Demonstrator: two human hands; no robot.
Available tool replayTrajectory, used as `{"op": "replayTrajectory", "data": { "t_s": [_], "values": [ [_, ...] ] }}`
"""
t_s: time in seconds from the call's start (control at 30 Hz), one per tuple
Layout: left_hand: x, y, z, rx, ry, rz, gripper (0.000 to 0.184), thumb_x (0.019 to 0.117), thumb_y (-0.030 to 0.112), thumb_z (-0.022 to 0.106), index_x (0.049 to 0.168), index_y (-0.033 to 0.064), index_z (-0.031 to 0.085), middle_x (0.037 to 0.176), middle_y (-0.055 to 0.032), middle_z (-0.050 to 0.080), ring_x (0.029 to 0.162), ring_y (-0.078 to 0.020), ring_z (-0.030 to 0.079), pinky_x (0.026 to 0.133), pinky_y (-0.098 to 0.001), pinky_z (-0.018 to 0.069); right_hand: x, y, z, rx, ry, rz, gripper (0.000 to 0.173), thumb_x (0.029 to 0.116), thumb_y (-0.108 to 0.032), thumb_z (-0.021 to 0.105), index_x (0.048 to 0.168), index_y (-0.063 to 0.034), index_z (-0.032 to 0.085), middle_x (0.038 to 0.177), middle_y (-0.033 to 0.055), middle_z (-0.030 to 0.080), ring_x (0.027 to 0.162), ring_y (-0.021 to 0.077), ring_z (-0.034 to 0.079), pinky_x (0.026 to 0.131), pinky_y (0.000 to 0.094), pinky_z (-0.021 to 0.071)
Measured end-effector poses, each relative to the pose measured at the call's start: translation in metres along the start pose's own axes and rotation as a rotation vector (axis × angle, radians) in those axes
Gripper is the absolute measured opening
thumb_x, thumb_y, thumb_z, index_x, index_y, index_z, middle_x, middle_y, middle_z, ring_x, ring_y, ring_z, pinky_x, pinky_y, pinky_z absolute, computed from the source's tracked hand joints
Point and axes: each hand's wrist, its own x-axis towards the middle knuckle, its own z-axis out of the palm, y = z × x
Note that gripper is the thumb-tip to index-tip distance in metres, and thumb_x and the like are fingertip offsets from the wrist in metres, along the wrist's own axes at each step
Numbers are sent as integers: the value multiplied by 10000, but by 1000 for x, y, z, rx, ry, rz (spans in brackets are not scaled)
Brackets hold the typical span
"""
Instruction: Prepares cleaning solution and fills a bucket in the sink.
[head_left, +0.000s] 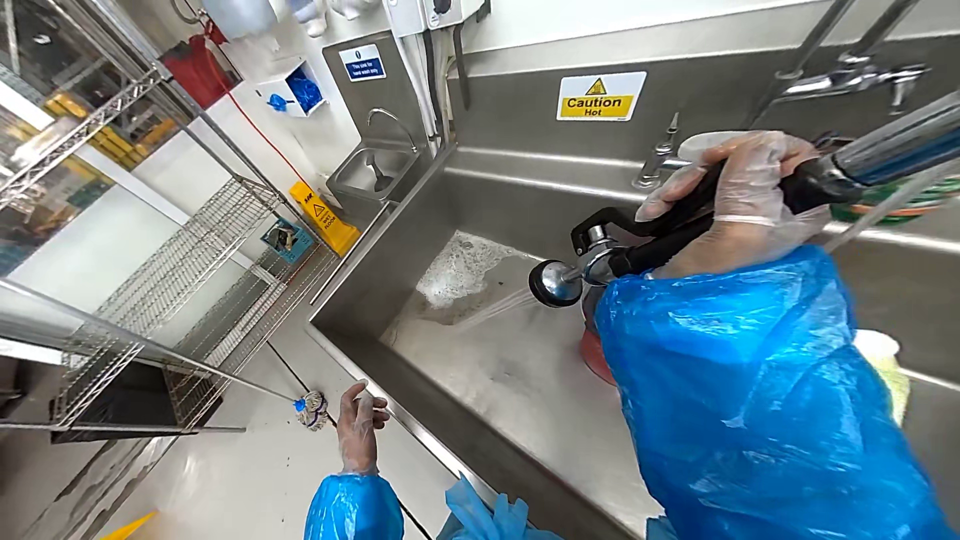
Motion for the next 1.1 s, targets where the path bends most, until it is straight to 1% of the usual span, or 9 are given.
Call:
{"op": "replayTrajectory", "data": {
  "t_s": [0.23,0.43,0.53,0.6,0.73,0.8,0.87,0.97,1.1],
  "values": [
    [2,-2,-1,1,14,6,304,1080,56,388,1342,-57,495,794,-103,706,594,-122,665,556,-237,541,10,11,14,51,-8,-15,219,1056,-59,425,929,-142,583,670,-54,677,549,85,661,524,229,579],
    [2,-1,-1,9,10,-2,307,1084,66,396,1348,-56,493,801,-107,707,596,-124,665,558,-241,543,20,4,28,44,25,-4,227,1067,-50,417,928,-133,577,641,-60,658,541,80,655,529,220,580],
    [2,-1,-1,17,1,-1,310,1083,66,392,1350,-61,485,809,-109,700,602,-123,664,563,-246,546,16,-1,20,-5,-12,2,193,1071,-80,423,958,-156,559,673,-78,659,565,75,656,550,225,583],
    [2,-1,-2,16,-3,4,316,1078,62,389,1353,-66,476,811,-112,701,603,-125,668,562,-248,549,9,-6,14,-27,-21,13,176,1067,-95,439,965,-167,564,683,-87,665,565,71,659,546,218,584],
    [1,-1,1,13,-15,0,323,1077,60,389,1362,-66,472,814,-113,705,608,-128,667,565,-248,546,-3,-8,-8,-45,-79,-61,181,1053,-93,449,987,-184,590,765,-101,709,603,57,679,555,208,590],
    [0,-2,4,5,-27,2,323,1075,58,396,1360,-66,481,814,-116,709,607,-131,668,561,-248,544,-4,-5,-17,-46,-57,-79,181,1045,-82,464,976,-179,600,752,-93,716,596,64,684,548,212,591],
    [-2,-1,5,9,-39,0,321,1078,63,399,1360,-62,491,816,-114,709,611,-134,671,562,-251,547,-2,-6,-23,-69,-27,-70,177,1048,-79,463,977,-180,590,749,-99,709,602,59,682,562,209,591],
    [-3,-3,5,8,-43,7,324,1078,68,396,1360,-61,495,818,-113,709,608,-132,668,558,-251,544,6,-8,-23,-89,25,-57,183,1050,-74,455,974,-166,595,737,-93,699,593,60,674,567,212,590],
    [-4,-3,3,14,-33,-1,321,1080,66,397,1361,-57,493,811,-115,706,601,-134,665,554,-251,542,18,-4,-22,-77,63,-87,170,1059,-68,461,977,-150,585,705,-80,684,582,75,675,557,222,592]
  ]
}}
